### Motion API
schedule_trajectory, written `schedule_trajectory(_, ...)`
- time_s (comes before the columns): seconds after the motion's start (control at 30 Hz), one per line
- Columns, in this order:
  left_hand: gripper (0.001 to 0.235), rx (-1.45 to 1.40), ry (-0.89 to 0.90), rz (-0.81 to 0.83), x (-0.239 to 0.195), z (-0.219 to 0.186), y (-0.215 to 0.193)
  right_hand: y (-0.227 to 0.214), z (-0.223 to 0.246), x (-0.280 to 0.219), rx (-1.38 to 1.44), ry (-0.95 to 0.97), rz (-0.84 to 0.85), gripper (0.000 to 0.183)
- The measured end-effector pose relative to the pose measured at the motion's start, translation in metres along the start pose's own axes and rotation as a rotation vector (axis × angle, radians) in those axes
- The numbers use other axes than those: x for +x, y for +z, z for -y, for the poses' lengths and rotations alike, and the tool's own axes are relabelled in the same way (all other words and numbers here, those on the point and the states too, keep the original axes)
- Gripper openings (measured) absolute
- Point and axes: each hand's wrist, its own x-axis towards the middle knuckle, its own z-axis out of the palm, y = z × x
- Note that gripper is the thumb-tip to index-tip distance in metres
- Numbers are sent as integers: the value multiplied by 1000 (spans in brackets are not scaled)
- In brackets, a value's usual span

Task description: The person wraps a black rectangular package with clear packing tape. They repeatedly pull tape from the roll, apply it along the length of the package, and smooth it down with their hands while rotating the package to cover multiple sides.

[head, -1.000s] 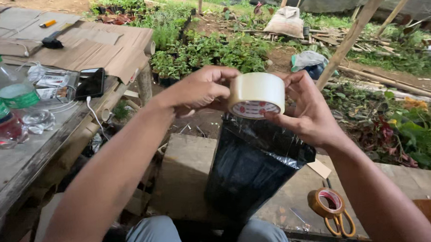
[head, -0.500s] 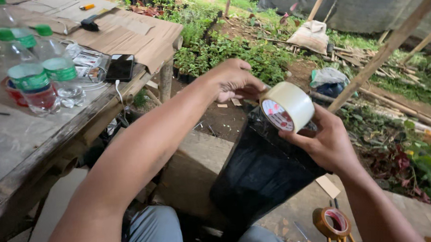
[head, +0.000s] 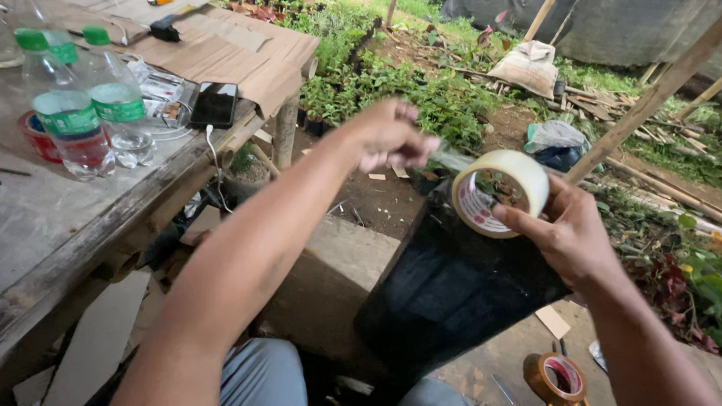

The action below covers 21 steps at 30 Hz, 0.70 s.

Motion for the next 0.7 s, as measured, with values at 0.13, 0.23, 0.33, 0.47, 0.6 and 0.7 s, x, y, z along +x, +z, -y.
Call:
schedule_trajectory(0.13,56,-210,-78,73,22,73,-6,-2,22,3,-100,46,51,51)
schedule_trajectory(0.23,42,-585,-117,153,45,119,-1,10,25,7,-187,-1,-7,43)
schedule_trajectory(0.33,36,-635,-147,76,61,140,1,23,22,14,-119,-71,-33,41)
schedule_trajectory(0.47,39,-597,-80,156,51,142,2,32,16,24,9,-119,-59,39)
schedule_trajectory(0.6,46,-515,-109,36,32,144,15,36,4,31,213,-143,-52,37)
schedule_trajectory(0.7,47,34,-39,-160,21,142,20,35,-6,36,329,-153,-75,31)
